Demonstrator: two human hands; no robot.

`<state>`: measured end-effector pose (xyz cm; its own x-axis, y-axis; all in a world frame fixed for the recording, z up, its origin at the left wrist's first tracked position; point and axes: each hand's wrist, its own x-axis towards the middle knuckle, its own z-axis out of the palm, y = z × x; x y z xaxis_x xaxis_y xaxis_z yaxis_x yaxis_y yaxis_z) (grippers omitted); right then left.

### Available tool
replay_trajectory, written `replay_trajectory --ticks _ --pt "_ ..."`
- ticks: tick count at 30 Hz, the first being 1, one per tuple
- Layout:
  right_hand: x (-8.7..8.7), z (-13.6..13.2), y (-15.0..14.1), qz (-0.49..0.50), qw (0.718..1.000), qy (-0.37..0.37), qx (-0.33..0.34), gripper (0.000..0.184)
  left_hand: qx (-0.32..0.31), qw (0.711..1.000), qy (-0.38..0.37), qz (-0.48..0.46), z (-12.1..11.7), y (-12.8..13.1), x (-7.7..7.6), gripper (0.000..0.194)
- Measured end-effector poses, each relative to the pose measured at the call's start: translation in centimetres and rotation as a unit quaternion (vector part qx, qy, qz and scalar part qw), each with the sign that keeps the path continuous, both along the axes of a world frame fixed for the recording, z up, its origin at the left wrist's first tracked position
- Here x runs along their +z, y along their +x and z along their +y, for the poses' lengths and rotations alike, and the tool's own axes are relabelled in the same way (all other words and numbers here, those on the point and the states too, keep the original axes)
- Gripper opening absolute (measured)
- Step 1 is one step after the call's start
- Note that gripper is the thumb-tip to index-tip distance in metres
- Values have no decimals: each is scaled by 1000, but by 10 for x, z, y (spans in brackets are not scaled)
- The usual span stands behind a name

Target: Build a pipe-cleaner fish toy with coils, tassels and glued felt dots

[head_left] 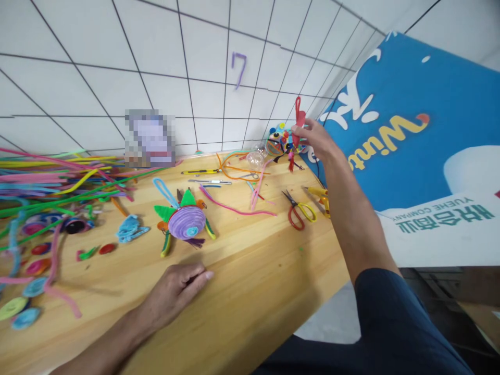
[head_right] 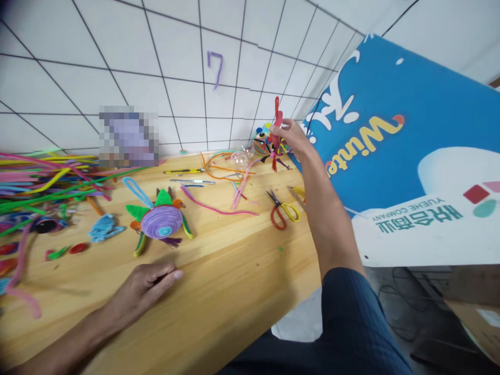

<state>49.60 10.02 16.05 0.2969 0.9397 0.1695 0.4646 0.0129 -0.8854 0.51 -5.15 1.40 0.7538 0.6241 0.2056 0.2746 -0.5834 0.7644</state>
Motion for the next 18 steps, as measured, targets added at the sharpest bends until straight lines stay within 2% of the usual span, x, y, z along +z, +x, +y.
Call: replay_trajectory --ticks 2,5,12,15,18 --pt "5 -5 -9 58 997 29 31 48 -2 1000 8 -6 0 0 -1 43" --pt "11 -12 -25 142 985 50 87 51 -3 1000 15 -5 0 -1 -4 43" --pt "22 -27 -57 269 952 39 141 65 -1 1000 9 -3 0 -1 -4 45" --pt "20 -30 -62 319 931 31 176 72 -1 1000 3 -1 0 -1 -4 45" --pt "11 -28 -59 341 924 32 169 65 0 1000 5 0 0 -1 -6 44"
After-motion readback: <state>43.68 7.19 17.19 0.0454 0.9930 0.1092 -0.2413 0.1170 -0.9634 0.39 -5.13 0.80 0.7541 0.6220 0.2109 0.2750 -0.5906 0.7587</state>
